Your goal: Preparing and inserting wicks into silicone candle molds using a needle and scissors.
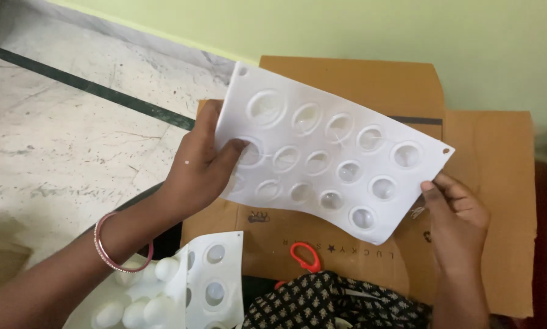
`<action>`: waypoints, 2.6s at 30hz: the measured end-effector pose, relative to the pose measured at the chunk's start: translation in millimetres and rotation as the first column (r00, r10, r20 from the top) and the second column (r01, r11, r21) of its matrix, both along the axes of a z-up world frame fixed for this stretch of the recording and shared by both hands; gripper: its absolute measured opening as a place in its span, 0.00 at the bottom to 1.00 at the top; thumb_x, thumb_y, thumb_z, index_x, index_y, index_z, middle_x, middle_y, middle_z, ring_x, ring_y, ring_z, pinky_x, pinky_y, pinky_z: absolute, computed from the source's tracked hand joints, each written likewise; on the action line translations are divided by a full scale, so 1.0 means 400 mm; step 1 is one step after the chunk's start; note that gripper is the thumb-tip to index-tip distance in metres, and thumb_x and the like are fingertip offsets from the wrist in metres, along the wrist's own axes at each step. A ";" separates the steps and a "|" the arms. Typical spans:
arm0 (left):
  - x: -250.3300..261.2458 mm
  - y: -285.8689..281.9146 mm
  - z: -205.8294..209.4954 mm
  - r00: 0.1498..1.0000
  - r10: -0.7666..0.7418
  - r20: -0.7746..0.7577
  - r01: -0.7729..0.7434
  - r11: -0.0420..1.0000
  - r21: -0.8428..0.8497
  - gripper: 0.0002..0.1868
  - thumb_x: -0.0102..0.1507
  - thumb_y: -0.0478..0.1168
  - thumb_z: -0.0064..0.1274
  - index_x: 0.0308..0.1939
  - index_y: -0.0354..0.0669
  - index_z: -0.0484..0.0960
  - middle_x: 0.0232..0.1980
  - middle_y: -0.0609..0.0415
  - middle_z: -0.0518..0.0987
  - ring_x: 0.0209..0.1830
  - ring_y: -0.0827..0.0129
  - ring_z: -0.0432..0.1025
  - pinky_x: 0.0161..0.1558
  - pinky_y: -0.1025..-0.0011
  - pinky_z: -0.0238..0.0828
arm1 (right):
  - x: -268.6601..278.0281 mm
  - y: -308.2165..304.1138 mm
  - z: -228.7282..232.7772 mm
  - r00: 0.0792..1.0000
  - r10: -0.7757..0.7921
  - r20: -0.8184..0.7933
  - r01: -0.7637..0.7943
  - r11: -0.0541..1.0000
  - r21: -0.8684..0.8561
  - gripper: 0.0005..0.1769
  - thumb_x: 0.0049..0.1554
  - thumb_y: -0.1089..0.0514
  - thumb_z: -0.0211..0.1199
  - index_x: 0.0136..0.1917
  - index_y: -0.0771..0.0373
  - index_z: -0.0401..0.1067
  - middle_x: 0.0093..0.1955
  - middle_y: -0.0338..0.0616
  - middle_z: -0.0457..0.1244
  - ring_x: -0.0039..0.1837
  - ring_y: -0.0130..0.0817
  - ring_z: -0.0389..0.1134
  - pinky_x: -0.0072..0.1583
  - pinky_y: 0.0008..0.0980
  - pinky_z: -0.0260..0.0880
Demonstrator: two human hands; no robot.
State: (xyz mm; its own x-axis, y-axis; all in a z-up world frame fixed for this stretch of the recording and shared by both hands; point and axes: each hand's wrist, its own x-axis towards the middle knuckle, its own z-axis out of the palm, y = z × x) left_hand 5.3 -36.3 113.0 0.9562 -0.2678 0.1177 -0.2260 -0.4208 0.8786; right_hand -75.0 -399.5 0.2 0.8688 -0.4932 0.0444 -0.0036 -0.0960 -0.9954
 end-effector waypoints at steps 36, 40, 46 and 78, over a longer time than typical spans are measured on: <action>0.279 0.056 -0.237 0.948 0.032 -0.316 -0.033 0.999 -0.001 0.33 0.58 0.39 0.59 0.66 0.36 0.65 0.56 0.43 0.81 0.54 0.60 0.79 0.55 0.65 0.77 | 0.026 0.112 -0.051 0.973 -0.156 0.170 0.215 0.875 -0.433 0.12 0.65 0.66 0.59 0.60 0.67 0.78 0.54 0.47 0.68 0.48 0.26 0.68 0.47 0.24 0.70; 0.267 0.074 -0.251 0.970 -0.035 -0.240 0.014 0.996 -0.086 0.29 0.64 0.48 0.54 0.64 0.35 0.68 0.56 0.43 0.81 0.54 0.60 0.77 0.52 0.64 0.76 | 0.027 0.107 -0.062 0.979 -0.134 0.154 0.192 0.863 -0.468 0.12 0.66 0.66 0.59 0.60 0.68 0.78 0.53 0.46 0.69 0.50 0.27 0.68 0.49 0.24 0.69; 0.260 0.122 -0.241 0.964 0.259 0.053 -0.263 0.923 0.279 0.30 0.73 0.54 0.49 0.63 0.28 0.67 0.56 0.30 0.74 0.53 0.49 0.75 0.49 0.59 0.73 | 0.016 0.057 -0.021 0.976 -0.199 0.083 0.215 0.932 -0.293 0.12 0.66 0.70 0.54 0.59 0.68 0.75 0.54 0.48 0.68 0.44 0.28 0.71 0.41 0.26 0.71; -0.274 0.386 -0.111 0.927 0.077 -0.366 0.351 0.165 0.922 0.27 0.56 0.58 0.60 0.53 0.49 0.77 0.44 0.53 0.82 0.48 0.59 0.78 0.48 0.60 0.76 | -0.107 0.544 0.031 0.268 0.711 -0.650 -0.959 0.259 -0.112 0.23 0.58 0.39 0.61 0.46 0.62 0.78 0.30 0.44 0.67 0.34 0.39 0.70 0.39 0.39 0.67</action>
State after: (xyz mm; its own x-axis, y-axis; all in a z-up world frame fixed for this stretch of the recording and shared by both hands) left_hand -104.4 118.2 68.6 0.8083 -0.0862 -0.5825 -0.2416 -0.9507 -0.1946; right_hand -117.7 -181.8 12.5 0.7097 0.5193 -0.4760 0.0033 -0.6782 -0.7349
